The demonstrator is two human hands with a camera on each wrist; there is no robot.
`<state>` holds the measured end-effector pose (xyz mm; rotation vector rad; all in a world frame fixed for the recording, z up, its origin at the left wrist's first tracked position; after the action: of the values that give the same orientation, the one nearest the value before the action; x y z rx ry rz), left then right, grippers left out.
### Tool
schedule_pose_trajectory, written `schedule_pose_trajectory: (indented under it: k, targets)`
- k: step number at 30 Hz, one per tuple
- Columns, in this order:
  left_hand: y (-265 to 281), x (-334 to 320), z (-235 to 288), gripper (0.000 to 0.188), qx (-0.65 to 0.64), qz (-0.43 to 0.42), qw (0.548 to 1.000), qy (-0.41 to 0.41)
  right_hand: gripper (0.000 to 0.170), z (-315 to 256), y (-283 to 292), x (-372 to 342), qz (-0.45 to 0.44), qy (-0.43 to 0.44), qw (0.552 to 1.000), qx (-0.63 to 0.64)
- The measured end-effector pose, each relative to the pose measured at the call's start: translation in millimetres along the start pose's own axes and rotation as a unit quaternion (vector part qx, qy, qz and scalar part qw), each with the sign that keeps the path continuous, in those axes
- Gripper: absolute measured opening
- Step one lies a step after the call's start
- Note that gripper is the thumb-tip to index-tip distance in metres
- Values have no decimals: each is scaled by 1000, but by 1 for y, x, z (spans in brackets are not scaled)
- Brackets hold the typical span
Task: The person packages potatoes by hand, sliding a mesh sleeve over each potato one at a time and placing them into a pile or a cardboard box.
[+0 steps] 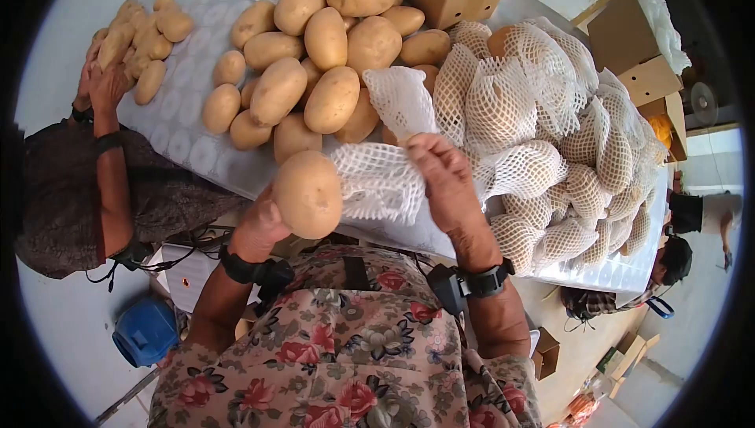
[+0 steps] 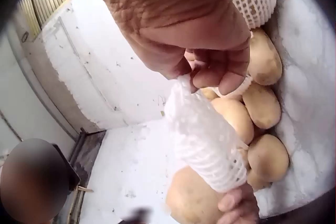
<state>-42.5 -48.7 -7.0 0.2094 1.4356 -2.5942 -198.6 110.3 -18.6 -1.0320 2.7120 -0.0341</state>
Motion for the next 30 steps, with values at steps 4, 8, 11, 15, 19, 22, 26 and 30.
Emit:
schedule_pose_trajectory:
  k: [4,8,11,15,19,22,26,30]
  targets:
    - [13,-9,0,102,-26,13,999,-13,19,-27,16,-12,48,36,998,31]
    - [3,-8,-1,102,-17,16,999,-22,38,-65,-7,-39,73,210,938,-266]
    - [-7,-6,-5,103,-18,4,1000,-24,34,-79,-29,-48,45,260,856,-445]
    - [4,-10,-11,104,-19,-2,999,-30,18,-35,-13,-36,-7,95,977,-191]
    - [12,-16,-14,104,-20,-7,999,-42,18,-31,-11,-33,1,72,997,-37]
    - [5,-17,-13,102,-25,-10,998,-48,25,-61,-13,-46,73,163,973,-148]
    - [5,-20,-14,98,-110,-67,992,-11,35,-83,-30,-66,-50,238,912,-331]
    - [-2,-16,-14,98,-99,-70,992,-38,41,-59,-44,-62,-76,274,770,-571]
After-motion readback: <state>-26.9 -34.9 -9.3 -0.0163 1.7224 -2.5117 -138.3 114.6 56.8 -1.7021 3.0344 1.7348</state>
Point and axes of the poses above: each hand's wrist, its own x-axis towards the middle knuckle, its own y-axis out of the back of the hand, z = x × y, the point moved 6 cm from there along x, towards the middle knuckle, and after that the axes turned 15 degrees about -x, right-handed, at the moved point
